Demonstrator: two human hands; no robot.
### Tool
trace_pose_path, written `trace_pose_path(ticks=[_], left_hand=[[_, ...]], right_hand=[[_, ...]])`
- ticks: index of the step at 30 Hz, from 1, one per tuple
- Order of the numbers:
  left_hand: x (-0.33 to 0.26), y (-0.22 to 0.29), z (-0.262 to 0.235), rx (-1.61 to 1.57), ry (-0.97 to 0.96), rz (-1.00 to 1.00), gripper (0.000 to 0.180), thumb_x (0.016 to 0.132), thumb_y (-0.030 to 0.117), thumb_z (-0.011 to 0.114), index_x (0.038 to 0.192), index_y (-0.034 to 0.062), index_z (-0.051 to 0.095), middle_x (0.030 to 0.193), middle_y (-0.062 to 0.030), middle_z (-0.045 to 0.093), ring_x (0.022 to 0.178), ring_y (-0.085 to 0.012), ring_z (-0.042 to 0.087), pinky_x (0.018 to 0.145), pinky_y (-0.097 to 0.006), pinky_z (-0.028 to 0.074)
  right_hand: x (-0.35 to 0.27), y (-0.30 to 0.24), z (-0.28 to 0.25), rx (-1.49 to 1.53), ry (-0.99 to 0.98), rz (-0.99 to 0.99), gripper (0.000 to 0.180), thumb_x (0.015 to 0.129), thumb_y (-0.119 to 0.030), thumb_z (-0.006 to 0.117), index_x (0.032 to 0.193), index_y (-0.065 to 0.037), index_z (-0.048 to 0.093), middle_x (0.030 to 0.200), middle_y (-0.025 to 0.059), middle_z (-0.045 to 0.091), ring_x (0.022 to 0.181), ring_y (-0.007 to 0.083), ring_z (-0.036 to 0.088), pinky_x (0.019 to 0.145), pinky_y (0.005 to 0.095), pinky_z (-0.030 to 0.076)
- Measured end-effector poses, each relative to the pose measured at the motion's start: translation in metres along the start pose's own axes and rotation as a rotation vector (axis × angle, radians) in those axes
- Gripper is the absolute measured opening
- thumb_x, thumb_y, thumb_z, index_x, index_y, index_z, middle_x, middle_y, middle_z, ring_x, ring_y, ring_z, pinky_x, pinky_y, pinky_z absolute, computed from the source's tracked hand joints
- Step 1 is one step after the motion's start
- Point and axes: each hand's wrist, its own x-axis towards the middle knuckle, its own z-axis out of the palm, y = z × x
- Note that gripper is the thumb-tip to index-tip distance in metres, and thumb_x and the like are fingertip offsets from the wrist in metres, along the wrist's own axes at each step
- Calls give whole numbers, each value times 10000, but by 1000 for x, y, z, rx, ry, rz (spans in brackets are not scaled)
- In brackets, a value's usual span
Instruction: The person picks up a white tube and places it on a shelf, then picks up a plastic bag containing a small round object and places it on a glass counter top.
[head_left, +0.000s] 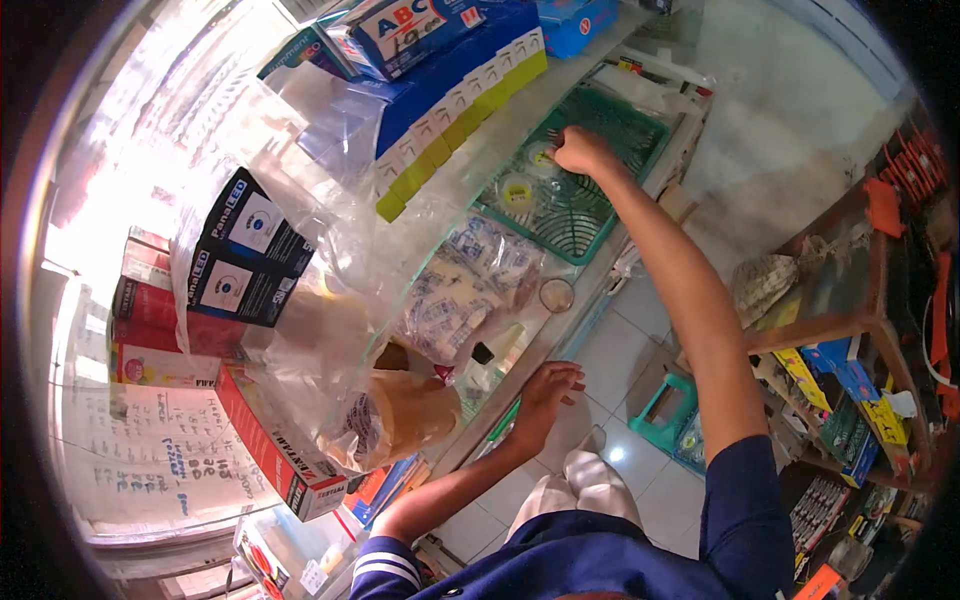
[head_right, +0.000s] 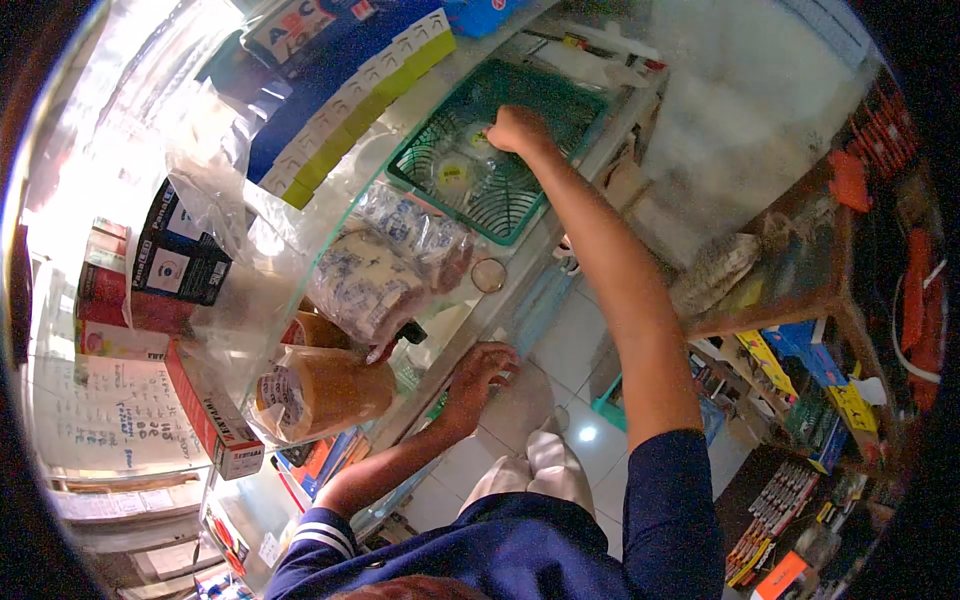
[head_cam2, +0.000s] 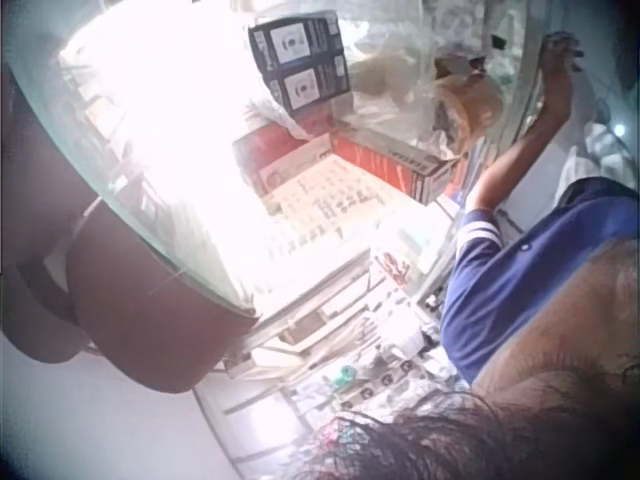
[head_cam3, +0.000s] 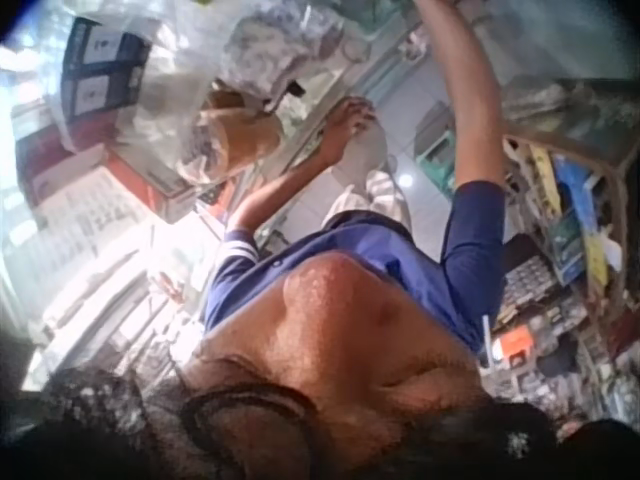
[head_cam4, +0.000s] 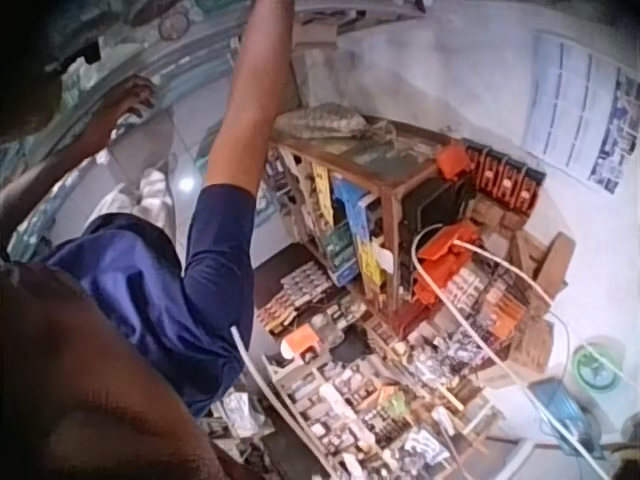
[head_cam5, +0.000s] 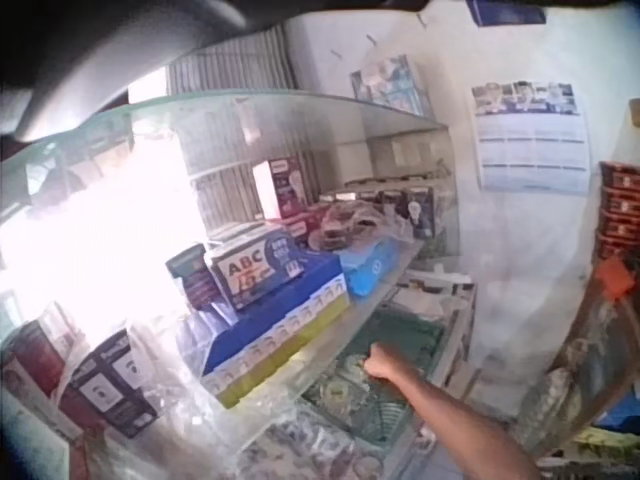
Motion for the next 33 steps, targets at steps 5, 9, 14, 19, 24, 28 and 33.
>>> trace_pose_path(ticks=[5, 9, 14, 19, 24, 28, 33], left_hand=[[0, 2, 1, -63, 18, -2, 246, 968, 197, 531, 1160, 45, 556, 1086, -78, 636, 968, -164, 623, 780, -297, 479], [0, -3, -5, -34, -2, 20, 233, 970, 200, 522, 1144, 49, 556, 1083, -77, 631, 965, -158, 616, 793, -298, 472], [-4, -3, -5, -22, 21, -2, 227, 972, 218, 525, 1123, 52, 565, 1059, -66, 624, 959, -150, 615, 795, -300, 470], [-1, -9, -5, 99, -18, -20, 250, 979, 244, 528, 1134, 48, 550, 1105, -77, 588, 1006, -178, 602, 822, -333, 484], [-9, 3, -2, -63, 16, -35, 271, 982, 252, 517, 1164, 51, 515, 1117, -106, 576, 1005, -233, 609, 820, -368, 491], [1, -3, -2, -58, 2, -133, 285, 975, 244, 520, 1175, 40, 512, 1110, -109, 577, 987, -254, 615, 818, -381, 492], [-3, -5, -2, -226, -35, -253, 321, 957, 264, 542, 1199, 56, 509, 1135, -95, 569, 1024, -249, 567, 842, -406, 481]], right_hand=[[-28, -20, -17, -178, 17, 10, 477, 906, -492, 590, 1130, -74, 641, 1160, 185, 645, 1126, 364, 588, 922, 499, 470], [-41, -26, -21, -108, 173, -10, 528, 900, -538, 578, 1147, -73, 626, 1134, 164, 650, 1132, 402, 569, 938, 521, 462], [-101, 5, -35, 368, 669, -530, 419, 897, -438, 648, 1085, -64, 654, 1029, 133, 677, 1000, 306, 625, 855, 433, 495], [-264, 84, -9, 1095, 720, -208, 264, 942, -297, 632, 1029, -48, 648, 940, 65, 664, 912, 159, 611, 788, 311, 472], [-398, 218, 132, 1338, 688, 618, 211, 954, -266, 607, 1078, -97, 639, 963, 12, 673, 880, 112, 613, 758, 270, 451], [-501, 286, 238, 1347, 609, 1105, 201, 934, -220, 627, 1036, -47, 639, 914, 22, 663, 792, 120, 620, 629, 310, 463], [-573, 364, 329, 1281, 646, 1143, 293, 922, -285, 616, 1107, -60, 638, 897, 29, 677, 783, 119, 630, 685, 307, 481]])
